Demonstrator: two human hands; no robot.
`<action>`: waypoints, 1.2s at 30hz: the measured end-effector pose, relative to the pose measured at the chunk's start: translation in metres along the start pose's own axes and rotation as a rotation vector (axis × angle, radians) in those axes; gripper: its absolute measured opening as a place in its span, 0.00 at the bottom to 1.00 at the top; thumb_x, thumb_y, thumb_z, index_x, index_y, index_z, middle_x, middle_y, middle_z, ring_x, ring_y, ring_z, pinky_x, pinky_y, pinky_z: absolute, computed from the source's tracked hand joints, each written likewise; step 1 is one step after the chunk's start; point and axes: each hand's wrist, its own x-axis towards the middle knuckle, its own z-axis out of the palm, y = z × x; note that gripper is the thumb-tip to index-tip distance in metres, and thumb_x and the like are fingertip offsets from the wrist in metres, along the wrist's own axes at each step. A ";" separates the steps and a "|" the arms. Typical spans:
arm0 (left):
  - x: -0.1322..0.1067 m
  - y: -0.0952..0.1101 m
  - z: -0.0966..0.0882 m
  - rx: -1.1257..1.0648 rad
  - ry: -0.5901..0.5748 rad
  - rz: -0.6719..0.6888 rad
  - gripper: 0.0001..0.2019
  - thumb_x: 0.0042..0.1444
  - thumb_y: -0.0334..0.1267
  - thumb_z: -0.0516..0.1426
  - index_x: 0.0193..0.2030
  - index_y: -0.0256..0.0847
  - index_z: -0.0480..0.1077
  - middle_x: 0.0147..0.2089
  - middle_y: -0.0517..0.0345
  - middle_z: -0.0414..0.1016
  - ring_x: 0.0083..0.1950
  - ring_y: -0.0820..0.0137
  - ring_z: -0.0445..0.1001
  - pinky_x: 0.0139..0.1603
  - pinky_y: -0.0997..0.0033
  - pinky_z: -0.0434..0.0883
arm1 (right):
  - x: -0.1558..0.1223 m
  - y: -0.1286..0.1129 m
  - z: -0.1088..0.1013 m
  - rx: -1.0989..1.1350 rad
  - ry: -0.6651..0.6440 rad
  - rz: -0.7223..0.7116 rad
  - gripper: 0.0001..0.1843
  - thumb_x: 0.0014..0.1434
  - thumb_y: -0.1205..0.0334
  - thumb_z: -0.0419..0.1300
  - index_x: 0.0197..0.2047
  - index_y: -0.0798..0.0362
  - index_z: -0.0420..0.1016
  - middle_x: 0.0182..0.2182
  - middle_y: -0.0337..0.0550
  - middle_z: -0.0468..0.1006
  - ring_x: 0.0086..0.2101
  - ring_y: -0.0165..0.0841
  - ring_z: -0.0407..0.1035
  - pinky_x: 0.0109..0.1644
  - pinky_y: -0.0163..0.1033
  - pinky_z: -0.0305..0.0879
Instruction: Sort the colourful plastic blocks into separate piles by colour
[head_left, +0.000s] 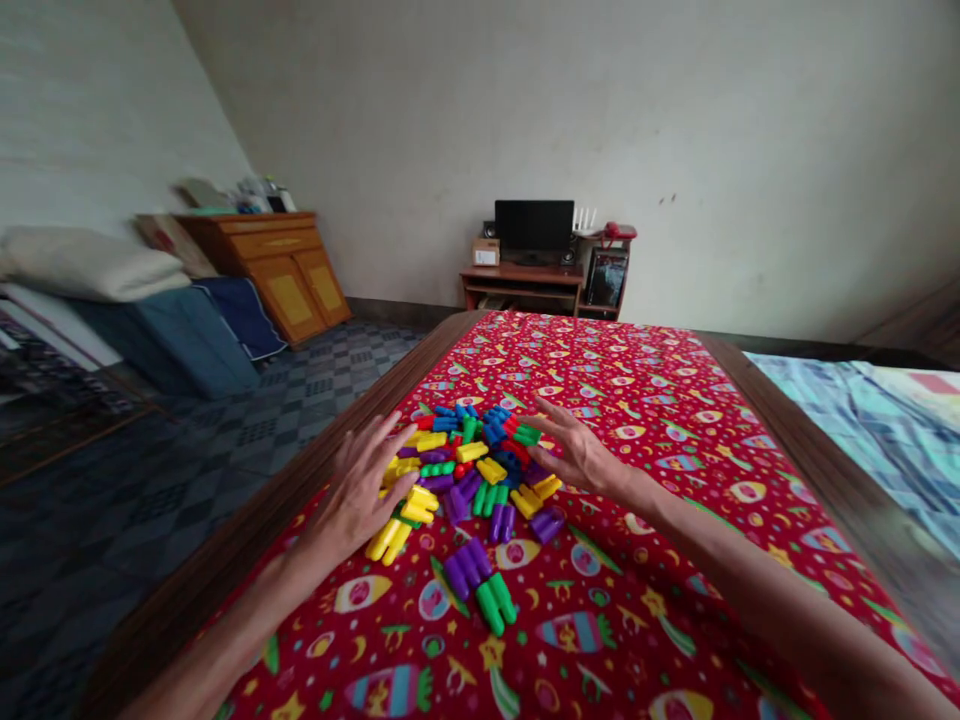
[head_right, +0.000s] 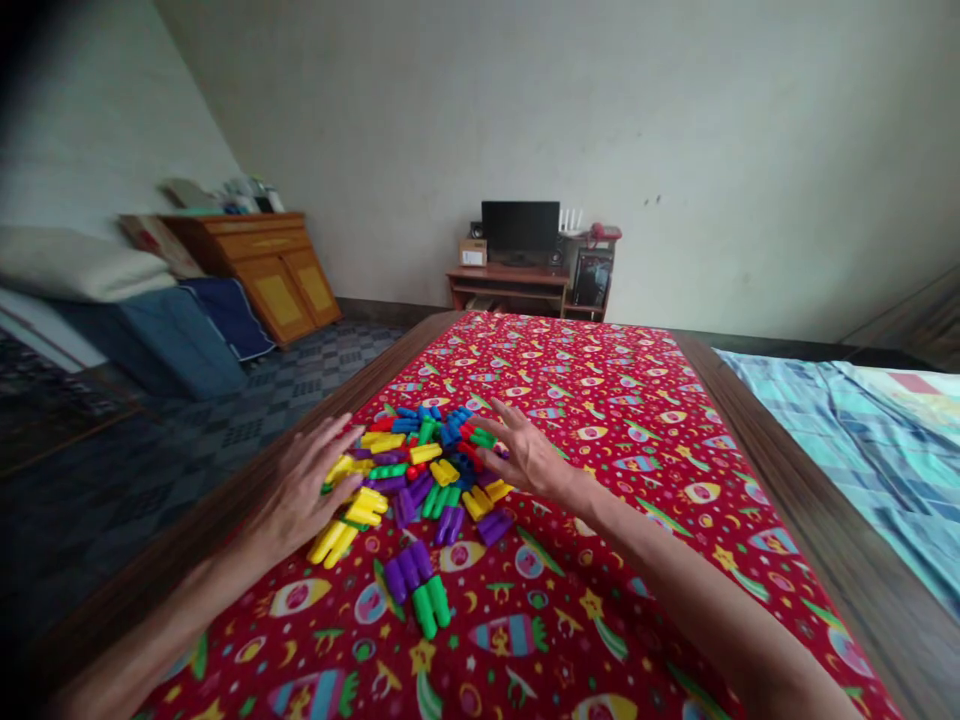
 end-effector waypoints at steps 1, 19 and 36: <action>-0.008 -0.007 0.004 0.000 -0.010 -0.062 0.28 0.65 0.52 0.46 0.70 0.51 0.50 0.72 0.49 0.52 0.72 0.49 0.50 0.69 0.37 0.49 | -0.011 0.002 -0.001 0.009 -0.022 0.035 0.29 0.66 0.49 0.51 0.67 0.49 0.60 0.68 0.57 0.53 0.66 0.49 0.50 0.62 0.57 0.60; -0.011 0.084 0.006 -0.100 -0.329 0.464 0.39 0.53 0.66 0.54 0.70 0.58 0.52 0.76 0.51 0.40 0.74 0.41 0.41 0.66 0.30 0.49 | -0.050 -0.062 0.007 -0.110 -0.280 -0.384 0.33 0.63 0.43 0.54 0.68 0.45 0.59 0.71 0.55 0.41 0.69 0.47 0.34 0.69 0.61 0.41; 0.078 -0.009 0.055 -0.466 -0.056 -0.325 0.36 0.62 0.60 0.37 0.64 0.38 0.64 0.66 0.45 0.65 0.72 0.56 0.53 0.72 0.48 0.47 | -0.026 0.044 0.011 0.108 0.128 0.398 0.31 0.67 0.43 0.43 0.63 0.52 0.66 0.60 0.56 0.68 0.64 0.45 0.56 0.65 0.57 0.56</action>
